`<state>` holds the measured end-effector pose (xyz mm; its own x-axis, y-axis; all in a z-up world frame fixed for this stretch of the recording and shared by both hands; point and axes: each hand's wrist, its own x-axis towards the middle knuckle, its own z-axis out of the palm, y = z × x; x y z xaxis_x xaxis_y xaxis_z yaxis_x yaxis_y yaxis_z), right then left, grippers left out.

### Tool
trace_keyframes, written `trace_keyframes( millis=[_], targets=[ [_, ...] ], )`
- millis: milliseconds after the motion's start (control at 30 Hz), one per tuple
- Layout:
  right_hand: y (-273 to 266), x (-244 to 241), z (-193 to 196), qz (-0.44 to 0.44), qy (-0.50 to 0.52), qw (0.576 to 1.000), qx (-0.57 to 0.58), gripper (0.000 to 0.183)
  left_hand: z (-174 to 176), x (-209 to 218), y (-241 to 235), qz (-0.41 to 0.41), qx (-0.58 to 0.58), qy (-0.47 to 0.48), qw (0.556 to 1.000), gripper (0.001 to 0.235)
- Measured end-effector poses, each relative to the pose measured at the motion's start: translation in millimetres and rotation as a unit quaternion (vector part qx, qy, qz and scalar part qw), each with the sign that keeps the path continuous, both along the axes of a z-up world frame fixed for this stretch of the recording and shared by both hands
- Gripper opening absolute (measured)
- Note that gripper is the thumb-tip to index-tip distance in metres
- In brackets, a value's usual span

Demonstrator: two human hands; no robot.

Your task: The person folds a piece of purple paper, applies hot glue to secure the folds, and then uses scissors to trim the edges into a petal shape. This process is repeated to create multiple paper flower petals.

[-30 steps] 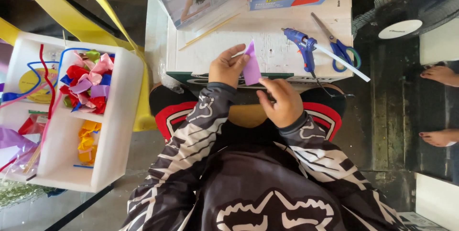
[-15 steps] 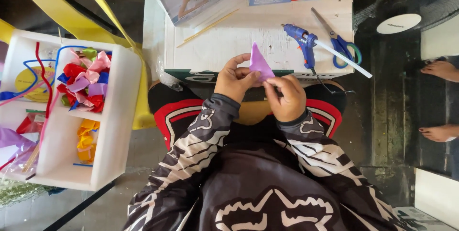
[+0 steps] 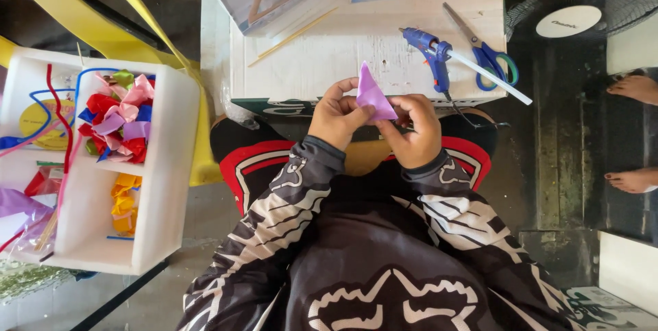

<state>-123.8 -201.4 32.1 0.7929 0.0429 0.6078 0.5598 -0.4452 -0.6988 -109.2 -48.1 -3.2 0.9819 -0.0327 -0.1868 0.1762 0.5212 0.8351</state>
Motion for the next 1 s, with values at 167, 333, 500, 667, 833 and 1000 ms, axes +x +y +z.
trace_keyframes(
  millis=[167,333,500,667,833,1000],
  targets=[
    [-3.4,-3.1,-4.3,0.022,0.059,0.997,0.046,0.032,14.9,-5.6,-0.8,0.024,0.033,-0.016,0.999,0.050],
    [-1.6,-6.9,2.5,0.031,0.089,0.993,0.071,0.032,29.1,-12.7,-3.6,0.047,0.074,-0.021,0.996,0.048],
    [3.7,-10.6,11.7,0.043,0.119,0.988,0.094,0.026,26.5,-15.4,-6.5,0.065,0.061,-0.029,0.996,0.049],
    [3.0,-14.2,3.2,0.054,0.144,0.980,0.128,0.026,30.4,-17.8,-9.4,0.074,0.073,-0.043,0.994,0.049],
    [3.0,-16.1,12.2,0.083,0.169,0.968,0.164,0.028,26.8,-20.4,-5.2,0.082,0.097,-0.046,0.991,0.048],
    [-2.1,-20.0,11.3,0.070,0.145,0.980,0.115,0.044,41.6,-26.2,-12.4,0.094,0.100,-0.035,0.990,0.046]
  ],
)
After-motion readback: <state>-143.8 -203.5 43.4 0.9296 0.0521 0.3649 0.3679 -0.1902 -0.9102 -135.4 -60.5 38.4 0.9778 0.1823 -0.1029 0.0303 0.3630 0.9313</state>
